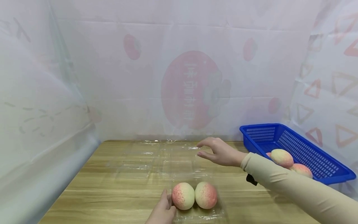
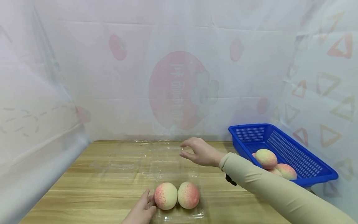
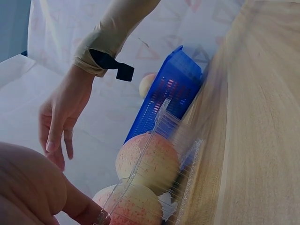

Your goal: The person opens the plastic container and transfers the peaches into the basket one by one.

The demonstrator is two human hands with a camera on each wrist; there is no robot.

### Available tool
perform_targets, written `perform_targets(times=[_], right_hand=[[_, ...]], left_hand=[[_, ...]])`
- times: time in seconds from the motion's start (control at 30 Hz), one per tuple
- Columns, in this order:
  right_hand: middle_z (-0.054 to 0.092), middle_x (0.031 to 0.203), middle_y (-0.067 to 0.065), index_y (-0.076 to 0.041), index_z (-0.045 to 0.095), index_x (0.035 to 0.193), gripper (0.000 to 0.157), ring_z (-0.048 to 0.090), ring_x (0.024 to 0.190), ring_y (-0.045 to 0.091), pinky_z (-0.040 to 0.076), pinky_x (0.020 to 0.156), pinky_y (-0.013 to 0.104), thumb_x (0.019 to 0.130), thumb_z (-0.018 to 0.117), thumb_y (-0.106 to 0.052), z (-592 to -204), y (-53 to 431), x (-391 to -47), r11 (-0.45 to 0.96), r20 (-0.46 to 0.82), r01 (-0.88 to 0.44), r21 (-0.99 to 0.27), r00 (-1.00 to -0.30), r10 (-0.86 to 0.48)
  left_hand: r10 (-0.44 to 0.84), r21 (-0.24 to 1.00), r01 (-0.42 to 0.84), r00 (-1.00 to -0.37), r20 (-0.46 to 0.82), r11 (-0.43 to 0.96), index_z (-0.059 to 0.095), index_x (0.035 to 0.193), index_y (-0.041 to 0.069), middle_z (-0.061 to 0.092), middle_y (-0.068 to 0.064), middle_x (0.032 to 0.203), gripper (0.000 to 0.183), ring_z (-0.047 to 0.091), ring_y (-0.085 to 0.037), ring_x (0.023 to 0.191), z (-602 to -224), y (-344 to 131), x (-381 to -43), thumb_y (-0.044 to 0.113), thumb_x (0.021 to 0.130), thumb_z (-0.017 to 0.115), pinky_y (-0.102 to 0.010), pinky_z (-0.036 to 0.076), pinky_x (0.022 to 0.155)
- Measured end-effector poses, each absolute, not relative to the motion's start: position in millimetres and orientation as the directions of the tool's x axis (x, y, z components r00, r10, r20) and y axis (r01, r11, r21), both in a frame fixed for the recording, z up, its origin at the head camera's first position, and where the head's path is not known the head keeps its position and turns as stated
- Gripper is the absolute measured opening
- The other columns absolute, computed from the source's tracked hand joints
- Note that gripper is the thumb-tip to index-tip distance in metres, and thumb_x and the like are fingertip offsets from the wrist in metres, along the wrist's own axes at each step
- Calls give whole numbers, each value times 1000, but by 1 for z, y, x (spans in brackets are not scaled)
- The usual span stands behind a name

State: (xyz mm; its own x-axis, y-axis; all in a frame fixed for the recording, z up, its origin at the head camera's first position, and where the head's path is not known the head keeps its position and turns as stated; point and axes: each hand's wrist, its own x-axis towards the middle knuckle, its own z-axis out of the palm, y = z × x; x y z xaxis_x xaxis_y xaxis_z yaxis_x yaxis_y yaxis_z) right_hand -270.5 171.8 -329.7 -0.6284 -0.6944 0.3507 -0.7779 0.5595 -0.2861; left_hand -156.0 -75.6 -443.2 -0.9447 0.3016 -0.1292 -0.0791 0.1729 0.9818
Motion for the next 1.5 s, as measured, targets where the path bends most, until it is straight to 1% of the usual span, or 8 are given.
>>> perform_targets(times=[0.13,0.27,0.47,0.67,0.9,1.2,1.37,1.5], right_hand=[[58,131,14,0,59,130,42,49,126,31,40,104,51,96,67,-24,-330,174,-269,603,370,-754,-262,-655,-659],[54,136,17,-1,56,133,46,46,129,33,38,106,52,94,69,-23,-330,176,-267,609,416,-747,-265,-659,-627],[57,135,11,-2,58,130,44,50,127,29,39,104,50,92,72,-20,-331,181,-263,589,516,-748,-305,-650,-558],[57,135,5,-6,59,130,43,49,127,24,41,103,48,92,72,-22,-333,187,-259,565,560,-742,-360,-657,-506],[59,130,1,-10,61,128,41,53,122,20,45,100,43,92,73,-24,-335,194,-250,558,568,-700,-446,-703,-428],[60,129,-2,-15,60,128,39,55,120,18,45,101,40,92,72,-24,-342,197,-231,511,553,-657,-554,-750,-363],[61,127,-2,-13,62,126,37,55,120,18,45,101,37,91,73,-21,-349,198,-221,452,507,-609,-652,-793,-337],[62,126,1,-10,62,125,38,56,119,22,46,100,37,90,74,-17,-357,198,-213,396,477,-579,-712,-814,-333]], left_hand=[[309,983,-84,-942,-132,163,-14,132,-31,24,-50,139,71,24,-56,132,-443,-75,-156,-14,89,40,-62,22,108],[313,982,-93,-939,-142,165,-14,132,-31,23,-50,139,72,24,-56,132,-443,-75,-157,-14,90,42,-61,24,107],[327,987,-79,-937,-120,138,-16,131,-31,23,-50,139,74,25,-56,132,-445,-75,-157,-15,89,43,-62,24,107],[327,989,-63,-939,-105,136,-13,131,-32,24,-51,137,74,26,-56,131,-446,-75,-157,-14,88,44,-62,25,107],[328,987,-88,-936,-129,137,-14,132,-31,17,-52,139,73,20,-57,133,-444,-75,-157,-13,90,42,-62,20,108],[298,981,-99,-943,-146,167,-9,136,-29,16,-52,139,69,20,-57,133,-443,-75,-158,-13,91,41,-62,20,108],[289,977,-77,-948,-133,198,-4,137,-29,20,-52,139,67,24,-57,132,-444,-76,-157,-12,92,42,-62,23,107],[289,974,-68,-948,-130,215,-2,138,-29,22,-51,139,66,27,-57,132,-443,-77,-158,-11,93,43,-62,25,107]])
